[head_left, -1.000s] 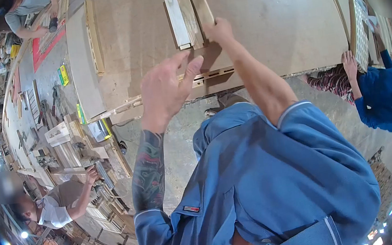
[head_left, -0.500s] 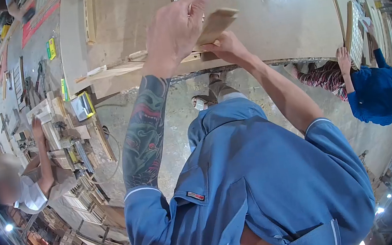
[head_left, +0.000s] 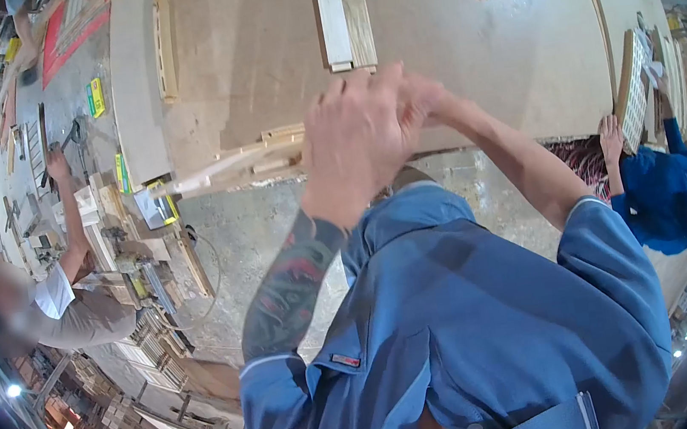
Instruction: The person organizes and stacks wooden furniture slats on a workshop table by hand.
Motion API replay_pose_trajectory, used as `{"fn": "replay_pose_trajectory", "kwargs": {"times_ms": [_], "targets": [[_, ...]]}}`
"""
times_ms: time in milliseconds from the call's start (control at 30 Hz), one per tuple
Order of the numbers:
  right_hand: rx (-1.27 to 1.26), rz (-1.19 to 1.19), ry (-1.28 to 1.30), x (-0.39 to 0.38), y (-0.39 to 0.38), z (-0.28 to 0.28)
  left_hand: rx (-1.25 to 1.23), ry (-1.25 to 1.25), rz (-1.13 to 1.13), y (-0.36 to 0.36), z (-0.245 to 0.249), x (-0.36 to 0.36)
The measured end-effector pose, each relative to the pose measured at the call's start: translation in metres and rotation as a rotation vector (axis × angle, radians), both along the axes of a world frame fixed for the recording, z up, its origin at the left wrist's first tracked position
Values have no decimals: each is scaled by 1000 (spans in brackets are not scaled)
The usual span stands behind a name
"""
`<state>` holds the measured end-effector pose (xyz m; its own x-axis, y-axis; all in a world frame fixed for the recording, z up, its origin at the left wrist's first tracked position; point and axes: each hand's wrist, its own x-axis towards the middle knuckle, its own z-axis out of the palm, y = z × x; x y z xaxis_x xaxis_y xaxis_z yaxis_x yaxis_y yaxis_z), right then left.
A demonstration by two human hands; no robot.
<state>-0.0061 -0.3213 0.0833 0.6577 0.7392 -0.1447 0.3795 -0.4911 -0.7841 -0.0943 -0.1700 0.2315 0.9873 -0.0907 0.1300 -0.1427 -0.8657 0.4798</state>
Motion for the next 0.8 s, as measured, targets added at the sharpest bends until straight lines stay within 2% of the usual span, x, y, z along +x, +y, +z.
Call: {"fn": "replay_pose_trajectory", "kwargs": {"times_ms": [33,67,100,167,200,267,300,367,400,433,533,600,633,667,800], "targets": [[-214,37,82,24,5,0,4,0,7,-2,5,1],[-390,-124,-301,35,22,-7,34,57,15,-4,12,2],[-380,-119,-295,40,45,-29,67,120,22,-5,16,1],[-196,-337,-690,41,89,-88,86,71,15,-5,11,1],[-191,-342,-684,34,105,-93,71,38,10,-5,9,-1],[-235,-23,-698,18,127,-94,57,5,-4,-3,7,0],[-241,-26,-686,10,126,-90,52,0,0,-3,7,0],[-137,-96,-293,16,118,-66,39,-30,-2,-3,5,2],[-83,-180,-256,15,105,-42,37,-13,-10,-2,5,1],[-86,-180,-266,16,91,-48,36,4,-16,-2,5,-1],[280,-291,238,28,35,-97,33,-36,13,-4,6,-1],[429,-382,310,10,-8,-82,8,-40,12,-4,4,-3],[383,-403,272,-12,-27,-21,-1,-52,18,-3,3,-1],[339,-422,234,-27,-39,15,-18,-69,26,-4,1,-1],[499,-412,347,-54,-57,2,-7,20,27,-4,8,0]]}}
